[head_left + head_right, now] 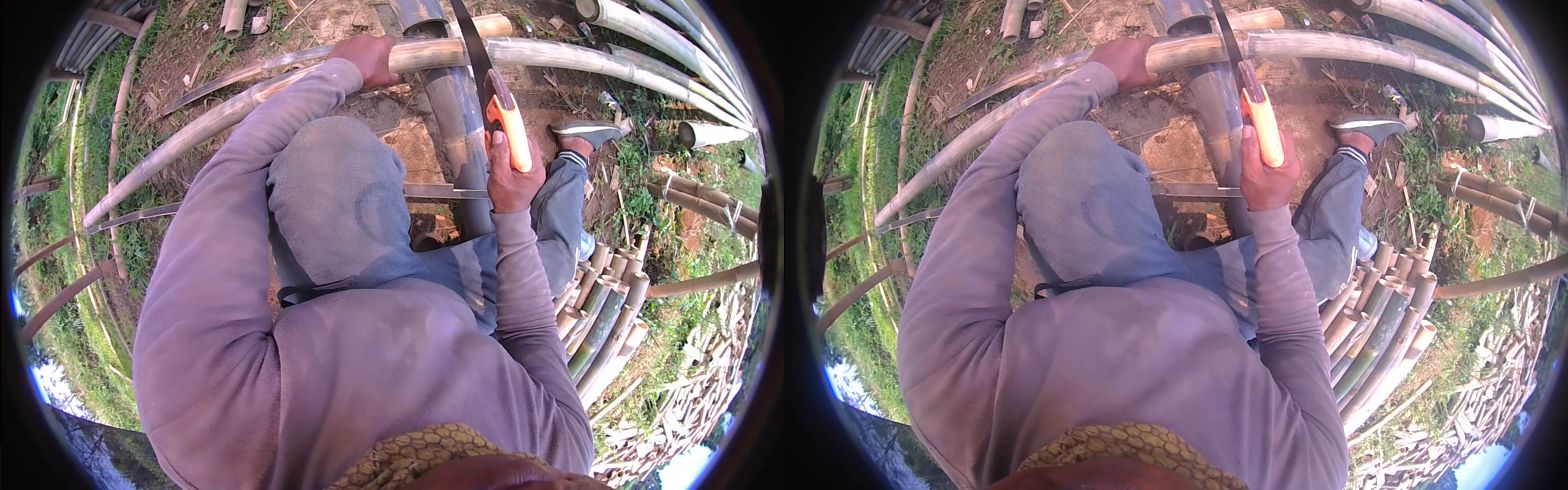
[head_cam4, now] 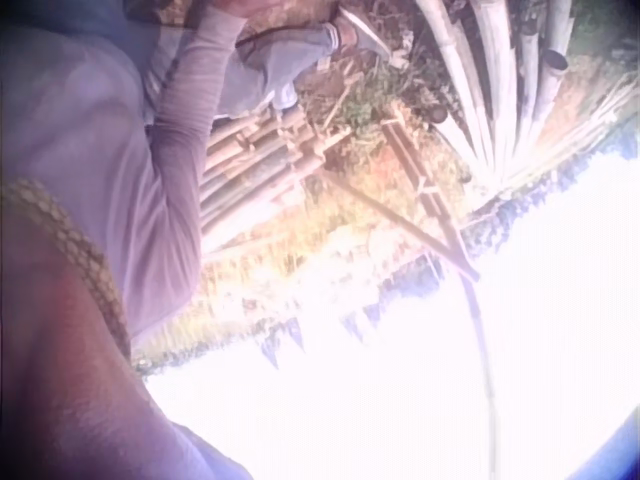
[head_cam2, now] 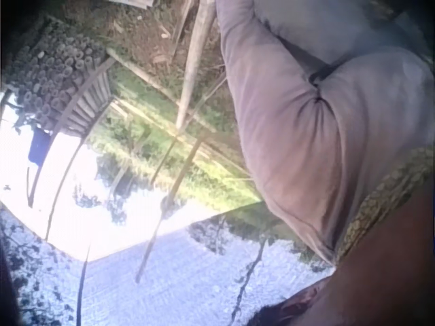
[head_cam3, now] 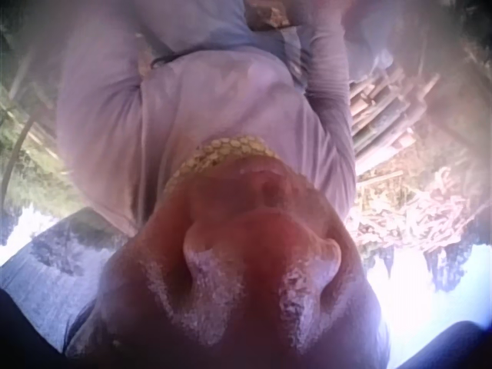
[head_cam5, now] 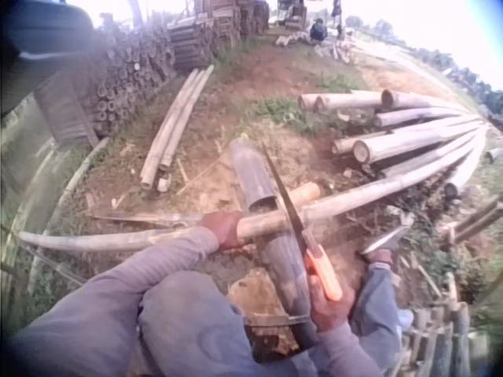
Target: The person sits on the ground and uses a hand saw to cut long bamboo poles into shorter sections. They repeatedly position each pole on a support, saw through it, and set the cut pieces aside.
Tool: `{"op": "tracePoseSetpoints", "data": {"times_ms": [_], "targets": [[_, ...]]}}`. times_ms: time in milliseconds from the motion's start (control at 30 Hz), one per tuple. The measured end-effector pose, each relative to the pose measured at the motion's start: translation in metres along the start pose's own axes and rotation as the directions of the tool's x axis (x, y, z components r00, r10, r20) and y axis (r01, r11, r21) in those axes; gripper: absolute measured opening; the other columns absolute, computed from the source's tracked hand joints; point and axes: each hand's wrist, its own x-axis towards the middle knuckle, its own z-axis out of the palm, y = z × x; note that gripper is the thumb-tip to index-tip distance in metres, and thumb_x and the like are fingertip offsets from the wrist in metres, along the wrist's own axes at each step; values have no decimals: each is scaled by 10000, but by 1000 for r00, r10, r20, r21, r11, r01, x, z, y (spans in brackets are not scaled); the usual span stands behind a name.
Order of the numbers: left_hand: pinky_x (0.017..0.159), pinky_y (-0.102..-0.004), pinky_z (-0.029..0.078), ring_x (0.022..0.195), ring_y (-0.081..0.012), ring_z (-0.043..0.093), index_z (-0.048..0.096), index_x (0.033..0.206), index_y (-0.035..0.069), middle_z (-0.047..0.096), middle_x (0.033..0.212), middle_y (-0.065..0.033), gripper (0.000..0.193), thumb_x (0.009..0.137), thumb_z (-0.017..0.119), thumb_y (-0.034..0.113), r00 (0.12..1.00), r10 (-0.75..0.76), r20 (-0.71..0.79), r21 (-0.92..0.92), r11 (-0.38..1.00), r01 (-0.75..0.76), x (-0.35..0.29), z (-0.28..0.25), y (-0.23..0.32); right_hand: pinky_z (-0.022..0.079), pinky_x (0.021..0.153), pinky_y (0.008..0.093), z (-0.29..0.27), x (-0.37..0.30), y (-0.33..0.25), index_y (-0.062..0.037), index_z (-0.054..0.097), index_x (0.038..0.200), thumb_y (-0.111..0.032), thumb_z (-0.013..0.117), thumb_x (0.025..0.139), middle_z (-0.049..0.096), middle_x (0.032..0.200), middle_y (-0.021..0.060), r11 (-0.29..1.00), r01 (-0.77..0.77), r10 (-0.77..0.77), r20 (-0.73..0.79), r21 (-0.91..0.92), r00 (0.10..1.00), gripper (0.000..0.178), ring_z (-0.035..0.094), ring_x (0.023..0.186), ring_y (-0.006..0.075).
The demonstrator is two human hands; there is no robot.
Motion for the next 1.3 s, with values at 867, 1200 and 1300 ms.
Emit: {"op": "tracePoseSetpoints", "data": {"times_ms": [867,1200,1300], "targets": [[983,-500,561,1085,-394,719,590,1375,76,748,1161,-195,669,823,785,398,997,11,-76,-16,1000,-12,18,7,51,474,569,255,-54,-23,21,22,663,994,-127,774,984,659,737,33,991,-26,38,-89,130,995,186,582,607,75],[956,-505,573,1075,-390,721,586,1393,95,745,1162,-199,693,817,786,424,996,12,-84,4,1000,-12,22,9,48,501,626,284,-72,-29,46,26,690,986,-96,786,958,690,763,62,997,-50,53,-50,58,997,158,611,670,98],[971,-508,568,1097,-389,717,595,1383,90,747,1169,-198,679,823,782,424,998,7,-61,10,1000,-6,22,4,50,505,629,277,-75,-33,44,23,693,990,-97,787,961,692,769,52,996,-20,24,-45,92,999,156,614,674,92]]}}
